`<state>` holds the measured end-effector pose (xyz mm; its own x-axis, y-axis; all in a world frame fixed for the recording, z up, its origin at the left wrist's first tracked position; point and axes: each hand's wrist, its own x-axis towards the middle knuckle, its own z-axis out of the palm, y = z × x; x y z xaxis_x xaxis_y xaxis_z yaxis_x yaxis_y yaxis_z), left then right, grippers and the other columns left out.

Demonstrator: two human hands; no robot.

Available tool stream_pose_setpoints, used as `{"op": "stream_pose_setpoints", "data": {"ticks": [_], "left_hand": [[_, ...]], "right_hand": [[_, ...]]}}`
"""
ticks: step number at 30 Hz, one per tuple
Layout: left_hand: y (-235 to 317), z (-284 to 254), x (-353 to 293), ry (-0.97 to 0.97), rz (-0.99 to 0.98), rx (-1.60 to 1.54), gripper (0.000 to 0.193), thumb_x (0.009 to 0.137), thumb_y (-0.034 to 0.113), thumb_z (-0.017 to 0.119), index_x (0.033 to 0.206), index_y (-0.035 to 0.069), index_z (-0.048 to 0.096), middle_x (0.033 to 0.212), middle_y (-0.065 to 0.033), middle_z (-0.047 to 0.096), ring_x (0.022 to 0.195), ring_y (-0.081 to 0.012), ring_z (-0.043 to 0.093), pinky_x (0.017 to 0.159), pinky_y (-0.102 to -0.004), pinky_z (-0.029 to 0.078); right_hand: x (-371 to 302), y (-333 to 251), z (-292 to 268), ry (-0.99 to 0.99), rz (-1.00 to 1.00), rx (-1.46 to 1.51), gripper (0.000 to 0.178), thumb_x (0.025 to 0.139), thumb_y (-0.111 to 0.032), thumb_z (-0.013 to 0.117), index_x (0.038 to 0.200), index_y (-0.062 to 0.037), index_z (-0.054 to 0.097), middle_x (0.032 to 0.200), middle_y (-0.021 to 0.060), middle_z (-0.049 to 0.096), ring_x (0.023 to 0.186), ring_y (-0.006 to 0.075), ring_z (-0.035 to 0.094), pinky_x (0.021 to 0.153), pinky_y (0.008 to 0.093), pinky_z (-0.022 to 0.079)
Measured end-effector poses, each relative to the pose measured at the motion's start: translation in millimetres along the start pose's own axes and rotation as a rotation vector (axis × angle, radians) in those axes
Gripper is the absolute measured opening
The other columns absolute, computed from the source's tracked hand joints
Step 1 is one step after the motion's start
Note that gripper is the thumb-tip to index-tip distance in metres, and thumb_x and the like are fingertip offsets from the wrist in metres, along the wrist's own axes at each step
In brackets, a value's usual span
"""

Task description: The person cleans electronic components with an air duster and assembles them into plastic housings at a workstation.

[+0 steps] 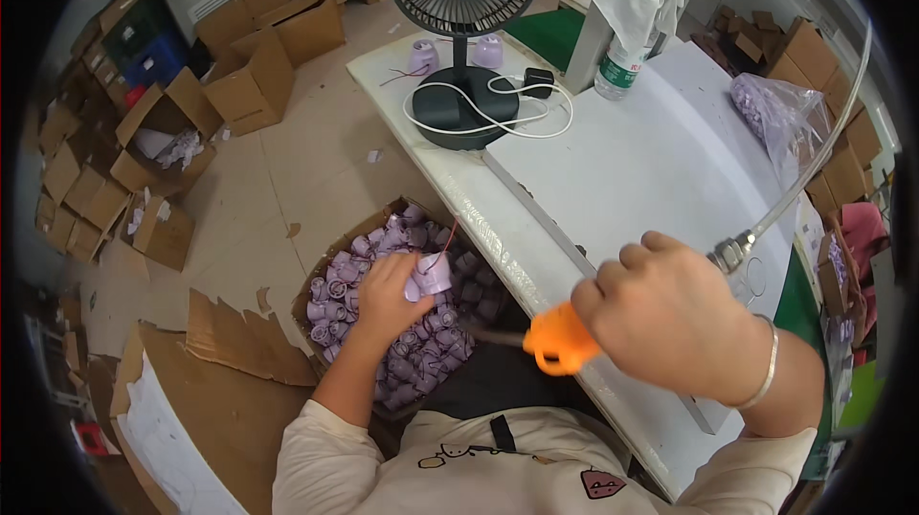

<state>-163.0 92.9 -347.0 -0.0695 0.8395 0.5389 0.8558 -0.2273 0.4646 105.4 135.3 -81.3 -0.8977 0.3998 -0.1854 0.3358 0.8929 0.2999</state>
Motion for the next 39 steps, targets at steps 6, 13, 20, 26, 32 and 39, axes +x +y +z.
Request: {"op": "stream_pose_setpoints", "data": {"ticks": [6,13,20,26,32,39], "left_hand": [[17.5,10.3,-0.9,-0.177,-0.364,-0.922,0.061,0.07,0.01,0.079,0.126,0.001,0.054,0.108,-0.0092,0.063,0.101,-0.0182,0.061,0.087,-0.0316,0.049],[31.0,15.6,4.8,-0.273,-0.776,-2.079,0.063,0.09,0.053,0.051,0.139,0.013,0.044,0.103,-0.0124,0.063,0.068,-0.0259,0.065,0.039,-0.0407,0.051],[154.2,67.5,134.0,-0.31,-0.149,-1.621,0.06,0.085,0.014,0.07,0.136,0.002,0.041,0.111,-0.0088,0.06,0.095,-0.0154,0.062,0.079,-0.03,0.054],[183.7,140.5,194.1,-0.415,-0.382,-0.937,0.067,0.074,0.039,0.074,0.114,-0.009,0.05,0.108,-0.0239,0.059,0.091,-0.0357,0.062,0.079,-0.0418,0.052],[91.9,58.5,113.4,0.526,0.172,-0.958,0.037,0.076,0.005,0.071,0.109,0.0,0.056,0.11,-0.0172,0.053,0.107,-0.0311,0.052,0.091,-0.039,0.043],[-214.4,151.6,-151.9,-0.026,-1.411,0.202,0.085,0.066,0.048,0.079,0.12,-0.008,0.045,0.118,-0.0268,0.048,0.114,-0.0407,0.048,0.095,-0.0474,0.042]], "right_hand": [[-14.5,10.1,-0.1,0.007,0.071,0.158,0.009,0.073,-0.015,0.063,0.069,-0.007,0.062,0.056,0.0089,0.06,0.052,0.0261,0.061,0.049,0.035,0.046],[-30.9,8.0,-9.6,0.013,0.216,0.22,0.011,0.069,-0.016,0.069,0.07,-0.0077,0.062,0.057,0.0086,0.057,0.055,0.0281,0.059,0.053,0.037,0.046],[-61.9,-2.1,36.3,-0.061,0.422,-0.006,0.025,0.053,-0.01,0.077,0.071,-0.0072,0.06,0.071,0.0072,0.057,0.075,0.0271,0.058,0.068,0.0394,0.047],[-52.5,-12.5,41.1,-0.021,0.423,0.052,0.029,0.049,0.0,0.073,0.072,-0.0025,0.056,0.073,0.0131,0.054,0.077,0.0339,0.053,0.061,0.0424,0.039],[-52.4,-6.8,11.4,-0.296,0.458,0.101,0.039,0.07,-0.007,0.065,0.109,-0.004,0.062,0.091,0.0142,0.06,0.089,0.0321,0.06,0.079,0.0424,0.049],[-51.0,-0.5,27.1,-0.2,0.415,0.111,0.036,0.067,-0.004,0.065,0.103,-0.0033,0.064,0.088,0.0141,0.059,0.087,0.033,0.059,0.074,0.041,0.049]]}}
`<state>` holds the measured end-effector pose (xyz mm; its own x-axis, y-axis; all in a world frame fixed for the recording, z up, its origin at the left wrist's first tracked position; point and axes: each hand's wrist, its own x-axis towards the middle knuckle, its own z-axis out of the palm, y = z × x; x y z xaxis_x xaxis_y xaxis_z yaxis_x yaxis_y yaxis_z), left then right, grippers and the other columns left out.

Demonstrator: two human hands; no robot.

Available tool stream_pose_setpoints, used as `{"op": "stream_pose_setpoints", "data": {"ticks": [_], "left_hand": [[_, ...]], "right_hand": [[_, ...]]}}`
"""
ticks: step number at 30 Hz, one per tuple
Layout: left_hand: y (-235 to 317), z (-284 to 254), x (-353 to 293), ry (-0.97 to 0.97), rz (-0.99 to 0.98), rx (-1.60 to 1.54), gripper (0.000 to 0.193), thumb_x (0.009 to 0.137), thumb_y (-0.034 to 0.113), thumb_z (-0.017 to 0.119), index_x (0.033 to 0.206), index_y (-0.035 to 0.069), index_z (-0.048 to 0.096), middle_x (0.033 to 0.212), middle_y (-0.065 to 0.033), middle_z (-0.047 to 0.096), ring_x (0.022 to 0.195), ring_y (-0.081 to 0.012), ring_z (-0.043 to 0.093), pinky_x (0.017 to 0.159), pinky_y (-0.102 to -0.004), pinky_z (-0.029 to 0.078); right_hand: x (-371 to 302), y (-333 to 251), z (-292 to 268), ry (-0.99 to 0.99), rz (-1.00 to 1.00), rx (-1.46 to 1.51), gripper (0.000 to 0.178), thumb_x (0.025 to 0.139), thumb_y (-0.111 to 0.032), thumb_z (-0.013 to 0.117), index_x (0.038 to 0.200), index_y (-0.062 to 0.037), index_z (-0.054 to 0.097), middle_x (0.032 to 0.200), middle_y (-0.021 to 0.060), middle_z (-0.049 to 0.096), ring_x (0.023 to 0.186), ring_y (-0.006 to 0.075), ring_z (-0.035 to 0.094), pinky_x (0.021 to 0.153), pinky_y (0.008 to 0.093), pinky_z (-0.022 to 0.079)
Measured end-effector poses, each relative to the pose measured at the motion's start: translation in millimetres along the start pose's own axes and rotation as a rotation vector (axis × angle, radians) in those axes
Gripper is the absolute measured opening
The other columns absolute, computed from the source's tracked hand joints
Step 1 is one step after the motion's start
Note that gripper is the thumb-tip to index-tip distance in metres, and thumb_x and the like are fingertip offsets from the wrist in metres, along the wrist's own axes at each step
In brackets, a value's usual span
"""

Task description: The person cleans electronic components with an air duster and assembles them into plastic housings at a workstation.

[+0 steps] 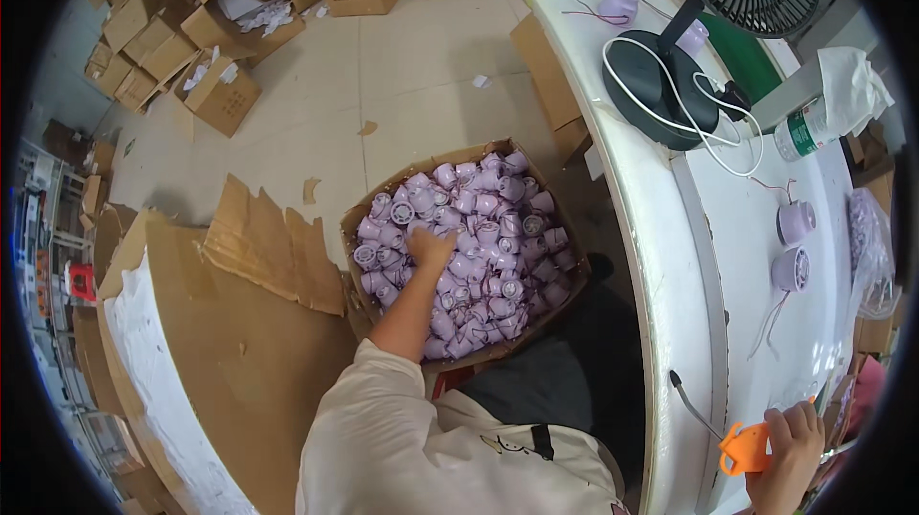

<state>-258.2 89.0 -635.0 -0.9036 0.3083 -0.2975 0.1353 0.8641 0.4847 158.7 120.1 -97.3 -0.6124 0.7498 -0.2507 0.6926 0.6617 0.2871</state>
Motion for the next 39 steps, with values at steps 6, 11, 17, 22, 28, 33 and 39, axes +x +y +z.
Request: {"op": "stream_pose_setpoints", "data": {"ticks": [6,11,17,22,28,33,39], "left_hand": [[-19.8,39.9,1.5,-0.09,-0.195,0.117,0.107,0.065,0.059,0.078,0.131,-0.01,0.03,0.127,-0.0322,0.04,0.113,-0.0447,0.052,0.094,-0.0476,0.047],[-15.1,37.6,-18.6,-0.047,0.038,0.204,0.075,0.074,0.044,0.077,0.13,0.009,0.044,0.126,-0.0224,0.047,0.107,-0.0447,0.054,0.087,-0.0488,0.049],[-43.2,6.2,-17.0,-0.052,0.232,0.051,0.068,0.072,0.037,0.078,0.129,0.013,0.049,0.115,-0.0207,0.055,0.104,-0.0391,0.058,0.079,-0.0469,0.051],[24.4,-69.7,-78.0,-0.039,0.71,-0.049,0.062,0.065,0.029,0.081,0.12,0.012,0.059,0.101,-0.0149,0.057,0.094,-0.0361,0.059,0.077,-0.0437,0.05],[130.5,-161.5,-157.0,-0.041,1.126,-0.346,0.054,0.057,0.015,0.078,0.109,0.009,0.063,0.093,-0.0093,0.057,0.087,-0.0319,0.058,0.074,-0.04,0.05],[156.6,-160.6,-170.2,-0.531,0.974,-0.925,0.058,0.069,0.008,0.078,0.121,0.007,0.054,0.099,-0.0095,0.061,0.095,-0.0268,0.061,0.084,-0.0341,0.05],[151.2,-134.7,-177.5,-1.598,-0.05,-1.691,0.055,0.093,0.053,0.049,0.117,0.004,0.053,0.089,-0.0136,0.063,0.087,-0.0338,0.065,0.076,-0.0604,0.054]], "right_hand": [[15.4,-9.8,-9.6,-0.04,0.009,0.058,0.035,0.067,-0.001,0.063,0.101,-0.0007,0.063,0.087,0.0143,0.058,0.084,0.0335,0.057,0.075,0.0434,0.047],[20.6,-14.3,-13.9,-0.06,0.005,0.044,0.035,0.066,0.0,0.062,0.101,0.0001,0.063,0.086,0.014,0.057,0.085,0.0333,0.056,0.076,0.0419,0.047],[28.1,-14.6,-31.4,-0.078,-0.07,0.048,0.035,0.067,-0.004,0.062,0.101,-0.0006,0.065,0.088,0.014,0.059,0.09,0.0329,0.058,0.084,0.0442,0.046],[45.2,-40.5,-32.3,0.27,-0.107,-0.116,0.029,0.052,-0.005,0.069,0.079,-0.0018,0.061,0.071,0.0103,0.051,0.074,0.0302,0.054,0.082,0.0478,0.048],[89.6,-61.9,-53.6,0.122,-0.302,-0.119,0.009,0.064,-0.011,0.061,0.07,-0.0047,0.059,0.063,0.0063,0.056,0.063,0.024,0.059,0.063,0.0373,0.047],[65.9,-41.9,-66.2,-0.09,-0.27,0.053,0.011,0.069,-0.014,0.064,0.063,-0.0057,0.061,0.056,0.0098,0.057,0.052,0.0271,0.058,0.053,0.0362,0.045],[60.0,-36.9,-50.3,0.04,-0.186,0.008,0.008,0.067,-0.012,0.063,0.063,-0.0061,0.06,0.057,0.0094,0.058,0.053,0.0267,0.059,0.054,0.0359,0.045]]}}
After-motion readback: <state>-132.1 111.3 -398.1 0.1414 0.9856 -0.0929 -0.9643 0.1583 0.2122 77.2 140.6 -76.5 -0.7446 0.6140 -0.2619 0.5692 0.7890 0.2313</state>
